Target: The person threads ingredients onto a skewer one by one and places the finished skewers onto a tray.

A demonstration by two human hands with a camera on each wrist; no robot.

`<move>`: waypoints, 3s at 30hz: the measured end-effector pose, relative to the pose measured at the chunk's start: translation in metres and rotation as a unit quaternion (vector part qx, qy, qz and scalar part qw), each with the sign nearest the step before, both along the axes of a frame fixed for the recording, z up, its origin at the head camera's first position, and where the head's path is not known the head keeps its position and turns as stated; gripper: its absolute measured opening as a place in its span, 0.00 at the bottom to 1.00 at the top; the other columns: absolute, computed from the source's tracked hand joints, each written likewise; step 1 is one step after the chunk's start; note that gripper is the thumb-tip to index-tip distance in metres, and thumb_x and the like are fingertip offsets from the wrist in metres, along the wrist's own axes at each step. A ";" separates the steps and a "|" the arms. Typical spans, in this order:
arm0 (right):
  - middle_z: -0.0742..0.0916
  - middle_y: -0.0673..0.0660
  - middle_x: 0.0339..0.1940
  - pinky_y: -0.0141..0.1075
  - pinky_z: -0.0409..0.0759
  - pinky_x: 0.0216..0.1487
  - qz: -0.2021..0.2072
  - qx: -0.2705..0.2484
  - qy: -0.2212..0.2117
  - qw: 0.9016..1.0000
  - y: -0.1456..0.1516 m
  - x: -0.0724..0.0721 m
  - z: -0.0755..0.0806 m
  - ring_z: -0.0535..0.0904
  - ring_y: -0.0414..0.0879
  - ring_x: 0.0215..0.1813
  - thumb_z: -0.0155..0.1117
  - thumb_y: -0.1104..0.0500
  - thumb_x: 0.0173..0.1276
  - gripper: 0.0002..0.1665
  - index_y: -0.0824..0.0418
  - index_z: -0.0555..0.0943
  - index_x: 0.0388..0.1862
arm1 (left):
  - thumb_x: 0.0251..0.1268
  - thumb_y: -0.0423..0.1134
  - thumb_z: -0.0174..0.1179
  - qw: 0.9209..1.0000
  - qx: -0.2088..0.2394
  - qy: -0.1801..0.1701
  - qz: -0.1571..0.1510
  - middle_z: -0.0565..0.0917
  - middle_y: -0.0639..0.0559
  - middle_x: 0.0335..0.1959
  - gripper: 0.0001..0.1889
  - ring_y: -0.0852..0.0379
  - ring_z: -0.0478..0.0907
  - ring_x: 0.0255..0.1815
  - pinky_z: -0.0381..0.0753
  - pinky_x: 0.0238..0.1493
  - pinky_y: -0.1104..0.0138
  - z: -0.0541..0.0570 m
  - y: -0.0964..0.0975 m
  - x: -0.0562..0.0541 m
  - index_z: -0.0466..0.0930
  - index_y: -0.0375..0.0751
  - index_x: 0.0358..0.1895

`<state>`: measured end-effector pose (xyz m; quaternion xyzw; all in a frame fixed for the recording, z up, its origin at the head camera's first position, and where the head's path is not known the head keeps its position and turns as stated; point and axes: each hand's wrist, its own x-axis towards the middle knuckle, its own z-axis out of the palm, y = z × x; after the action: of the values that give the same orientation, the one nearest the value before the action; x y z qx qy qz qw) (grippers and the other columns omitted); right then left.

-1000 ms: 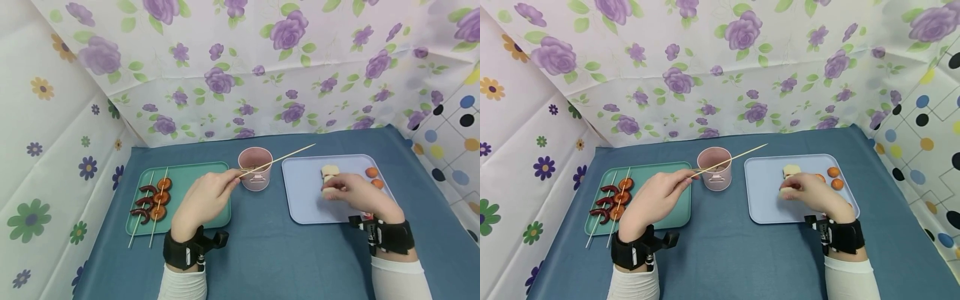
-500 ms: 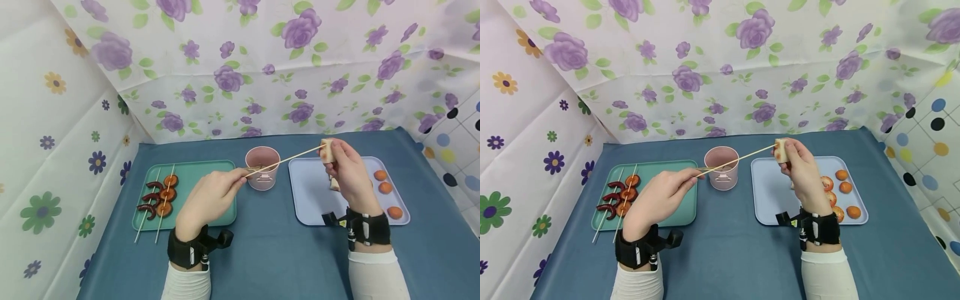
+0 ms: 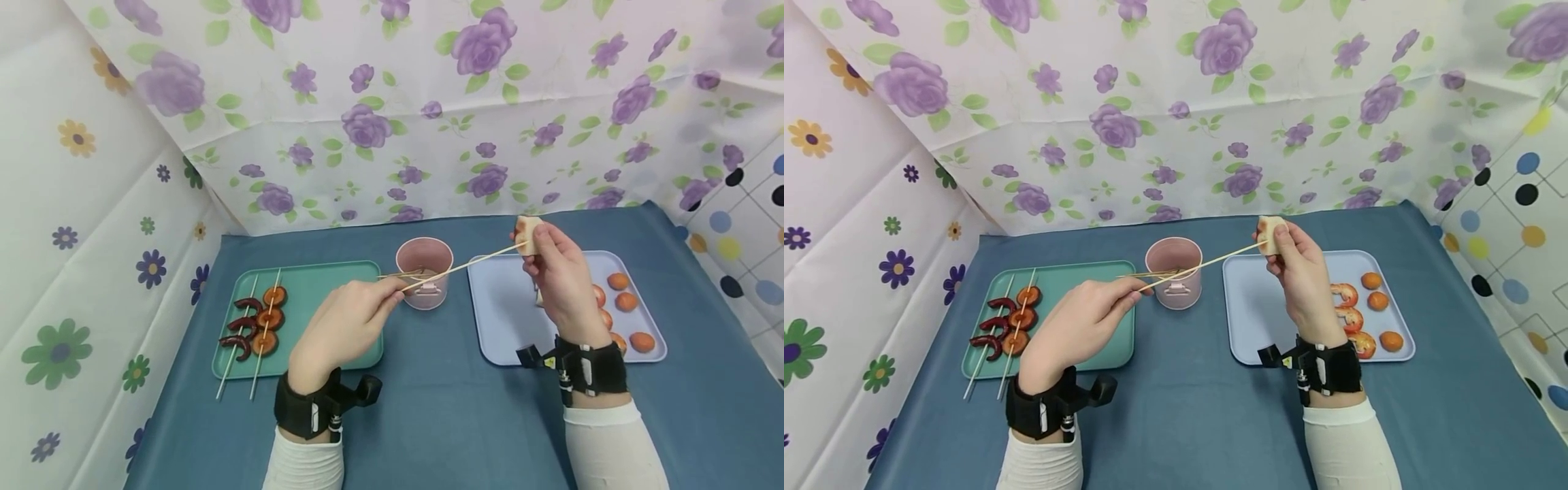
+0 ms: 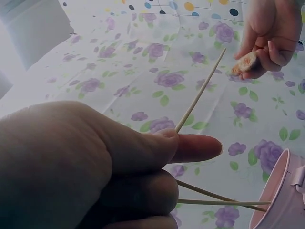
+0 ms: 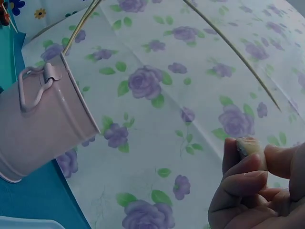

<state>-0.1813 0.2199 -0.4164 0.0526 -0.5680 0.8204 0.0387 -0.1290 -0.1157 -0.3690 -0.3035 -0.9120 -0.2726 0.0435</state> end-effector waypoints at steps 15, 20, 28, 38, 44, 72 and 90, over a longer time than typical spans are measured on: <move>0.87 0.56 0.46 0.28 0.72 0.32 -0.006 -0.011 0.023 1.000 -0.001 0.004 0.005 0.72 0.42 0.34 0.55 0.48 0.87 0.25 0.65 0.80 0.67 | 0.87 0.42 0.55 1.000 -0.011 -0.003 0.006 0.68 0.61 0.21 0.13 0.62 0.65 0.20 0.63 0.24 0.64 -0.002 0.003 0.000 0.87 0.47 0.62; 0.87 0.55 0.46 0.28 0.72 0.32 -0.005 -0.011 0.020 1.000 -0.001 0.005 0.006 0.72 0.43 0.35 0.56 0.47 0.87 0.26 0.66 0.80 0.67 | 0.87 0.42 0.54 1.000 -0.015 -0.005 0.010 0.68 0.61 0.21 0.14 0.62 0.64 0.20 0.62 0.23 0.64 -0.003 0.002 0.000 0.86 0.48 0.63; 0.87 0.57 0.48 0.27 0.73 0.33 -0.030 0.016 0.030 0.999 -0.001 0.006 0.006 0.73 0.43 0.35 0.58 0.46 0.85 0.27 0.64 0.80 0.67 | 0.87 0.43 0.55 1.000 -0.016 -0.005 0.008 0.69 0.61 0.22 0.13 0.62 0.63 0.19 0.62 0.23 0.65 -0.004 0.003 0.001 0.86 0.48 0.61; 0.87 0.58 0.50 0.27 0.75 0.34 -0.050 0.024 0.035 0.998 -0.001 0.007 0.007 0.73 0.43 0.36 0.60 0.46 0.83 0.27 0.64 0.80 0.67 | 0.87 0.42 0.55 1.000 -0.021 0.003 0.006 0.70 0.62 0.21 0.13 0.62 0.64 0.19 0.63 0.23 0.65 -0.004 0.008 0.002 0.86 0.48 0.61; 0.87 0.59 0.52 0.27 0.75 0.35 -0.051 0.038 0.033 0.997 -0.002 0.007 0.008 0.73 0.44 0.37 0.61 0.46 0.83 0.27 0.64 0.80 0.68 | 0.87 0.41 0.56 1.000 -0.023 0.007 0.004 0.70 0.62 0.22 0.12 0.62 0.65 0.20 0.65 0.24 0.65 -0.004 0.009 0.002 0.86 0.47 0.60; 0.92 0.53 0.43 0.34 0.80 0.43 0.052 0.177 0.056 0.981 -0.059 0.037 0.014 0.83 0.46 0.40 0.69 0.60 0.79 0.15 0.61 0.81 0.60 | 0.88 0.40 0.52 0.996 0.093 0.007 -0.013 0.78 0.58 0.28 0.08 0.62 0.70 0.22 0.68 0.26 0.65 -0.027 0.061 -0.002 0.82 0.47 0.48; 0.86 0.59 0.55 0.36 0.86 0.52 0.099 0.195 0.079 0.973 -0.068 0.039 0.011 0.86 0.50 0.50 0.75 0.64 0.74 0.28 0.63 0.78 0.70 | 0.88 0.36 0.51 0.984 0.175 -0.015 -0.008 0.70 0.56 0.23 0.09 0.61 0.67 0.21 0.66 0.28 0.65 -0.029 0.062 -0.006 0.80 0.43 0.45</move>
<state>-0.1425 0.1521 -0.4050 0.1793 -0.7039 0.6872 -0.0092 -0.1349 -0.0541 -0.3982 -0.2947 -0.8480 -0.4332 0.0799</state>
